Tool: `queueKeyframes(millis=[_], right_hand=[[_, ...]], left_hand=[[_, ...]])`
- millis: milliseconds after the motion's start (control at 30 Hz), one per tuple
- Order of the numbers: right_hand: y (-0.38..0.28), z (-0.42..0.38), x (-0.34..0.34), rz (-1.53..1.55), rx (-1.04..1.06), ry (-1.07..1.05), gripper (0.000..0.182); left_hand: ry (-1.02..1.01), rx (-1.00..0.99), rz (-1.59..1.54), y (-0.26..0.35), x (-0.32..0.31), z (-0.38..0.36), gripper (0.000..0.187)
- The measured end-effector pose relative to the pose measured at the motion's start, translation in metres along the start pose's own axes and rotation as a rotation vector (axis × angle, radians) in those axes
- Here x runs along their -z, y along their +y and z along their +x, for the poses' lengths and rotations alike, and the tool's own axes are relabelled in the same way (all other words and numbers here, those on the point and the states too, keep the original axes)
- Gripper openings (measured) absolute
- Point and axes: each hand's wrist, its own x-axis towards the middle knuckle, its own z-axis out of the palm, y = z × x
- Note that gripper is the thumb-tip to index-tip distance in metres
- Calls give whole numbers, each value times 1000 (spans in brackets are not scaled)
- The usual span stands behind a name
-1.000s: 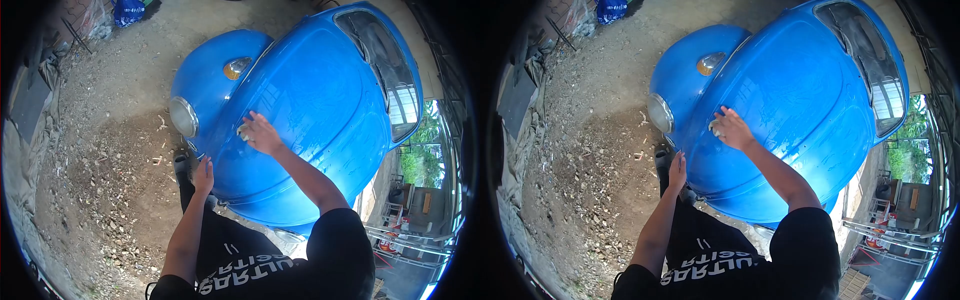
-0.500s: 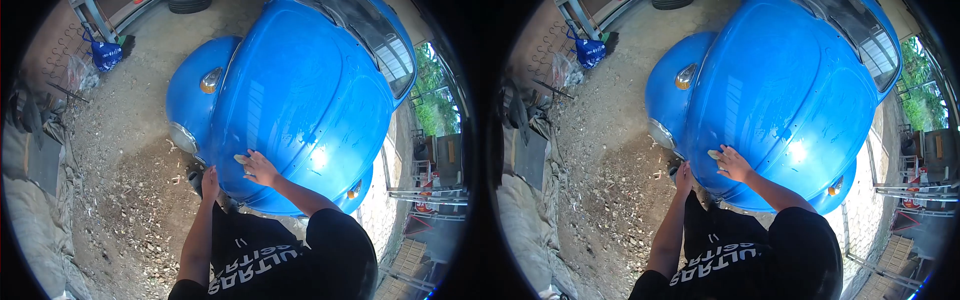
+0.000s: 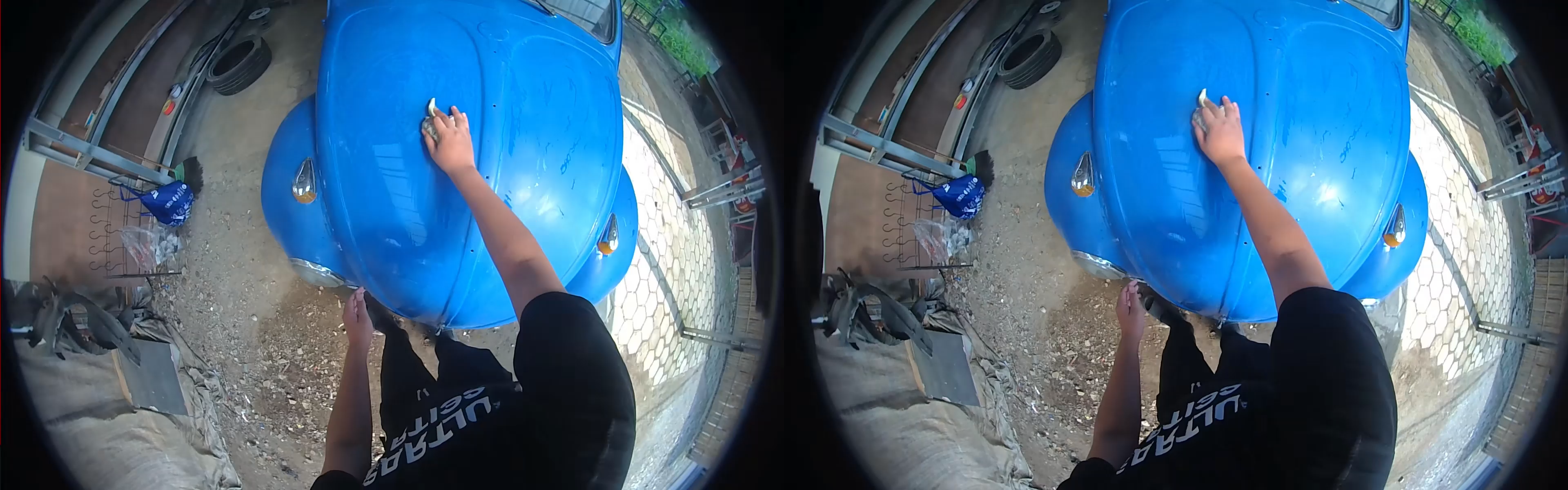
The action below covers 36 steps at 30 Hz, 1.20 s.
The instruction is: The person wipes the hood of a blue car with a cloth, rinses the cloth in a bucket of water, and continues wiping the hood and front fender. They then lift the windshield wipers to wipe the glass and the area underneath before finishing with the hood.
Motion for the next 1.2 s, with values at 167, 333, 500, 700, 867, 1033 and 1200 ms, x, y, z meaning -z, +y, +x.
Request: queueKeyframes(millis=[167, 333, 500, 700, 867, 1033, 1200], right_hand=[[-64, -183, 32, 170, 310, -285, 33], [-46, -363, 54, -39, 645, -486, 27], [-12, -401, 116, -127, 130, -388, 24], [-4, -233, 118, 40, -731, 328, 36], [-40, -232, 55, -172, -697, 502, 37], [-99, -356, 17, -244, -1042, 632, 39], [-128, -493, -70, 172, -1984, 1040, 47]], left_hand=[[-49, -182, 55, 38, -39, 27, 42], [-243, -392, 195, 92, -66, 69, 43], [-369, -635, 383, 135, -93, 86, 36], [-598, -1107, 475, 172, -171, 98, 33], [-731, -1500, 602, 204, -276, 151, 37], [-1190, -1965, 855, 206, -319, 125, 50], [-1365, -2062, 975, 208, -327, 115, 72]])
